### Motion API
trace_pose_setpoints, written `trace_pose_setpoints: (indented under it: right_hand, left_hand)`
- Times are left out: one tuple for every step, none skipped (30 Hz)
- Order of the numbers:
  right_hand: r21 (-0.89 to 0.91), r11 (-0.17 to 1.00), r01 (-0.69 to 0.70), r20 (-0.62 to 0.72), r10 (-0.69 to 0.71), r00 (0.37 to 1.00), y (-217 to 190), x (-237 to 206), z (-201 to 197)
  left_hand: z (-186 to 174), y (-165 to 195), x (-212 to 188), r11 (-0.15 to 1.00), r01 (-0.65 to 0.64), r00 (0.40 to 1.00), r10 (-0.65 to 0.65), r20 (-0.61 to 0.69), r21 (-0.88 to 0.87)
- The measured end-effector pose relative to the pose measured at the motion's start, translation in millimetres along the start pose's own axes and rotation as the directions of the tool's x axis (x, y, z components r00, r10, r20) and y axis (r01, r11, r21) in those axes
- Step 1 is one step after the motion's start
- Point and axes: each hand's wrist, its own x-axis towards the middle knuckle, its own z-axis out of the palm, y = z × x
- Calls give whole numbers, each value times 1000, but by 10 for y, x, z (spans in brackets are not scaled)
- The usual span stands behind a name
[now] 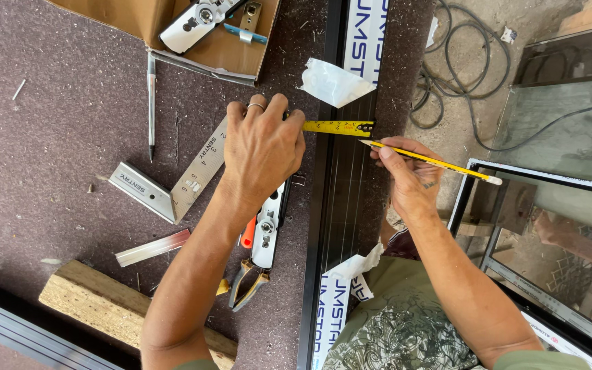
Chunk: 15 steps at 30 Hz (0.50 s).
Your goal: The person measures a long aluminum profile with a tape measure and marks several points with a pencil. They also use a metal square to draw perpendicular lines and verify measurements. The person repeatedly repositions the tape measure and square along the profile to mark multiple locations.
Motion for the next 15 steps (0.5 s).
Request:
trace_pose_setpoints:
  right_hand:
    - [-1,1000,0,-9,0,1000,2,11,6]
    - [-2,1000,1,-18,-1,1000,-1,21,17]
    - [-7,1000,8,-8,-9,1000,-6,25,20]
    - [-12,1000,15,2,-15,1000,-15,22,23]
    - [-16,1000,23,11,-23,1000,-27,12,28]
    - [-9,1000,11,16,-11,1000,-42,-9,31]
    - [-4,1000,-1,22,1,1000,-61,-38,32]
    - [1,1000,-15,29,15,999,-75,-57,35]
    - [1,1000,-13,28,13,1000,-83,-59,40]
    - [1,1000,-12,26,12,1000,-87,-50,44]
    - [1,1000,-12,24,12,1000,-85,-36,47]
    - [0,1000,-6,19,6,1000,-76,-1,50]
    - [-3,1000,-2,13,2,1000,-66,40,49]
    - [-6,1000,3,7,-3,1000,-67,60,52]
    - [-17,1000,12,32,-12,999,-69,57,44]
  left_hand:
    - [-4,1,-1,1000,3,1000,-3,1,-3]
    - [-9,0,2,1000,6,1000,-6,0,-4]
    - [-17,1,6,1000,8,1000,-8,1,-6]
    - [-26,0,9,1000,9,1000,-9,-1,-13]
    - [-36,-1,17,1000,9,1000,-9,-2,-20]
    - [-43,0,28,1000,9,1000,-9,-4,-29]
    - [-50,2,38,998,21,1000,-21,-3,-59]
    - [-55,-1,45,995,34,999,-34,0,-89]
    - [-60,-7,49,992,48,999,-48,3,-118]
    - [-64,-21,50,990,56,998,-57,-3,-130]
    - [-68,-45,48,988,63,998,-65,-9,-141]
    - [-72,-71,40,986,69,997,-72,-14,-154]
    - [-80,-105,19,980,91,995,-95,-15,-177]
    - [-96,-157,-11,974,113,993,-118,-17,-199]
    - [-118,-209,-55,966,135,990,-143,-19,-220]
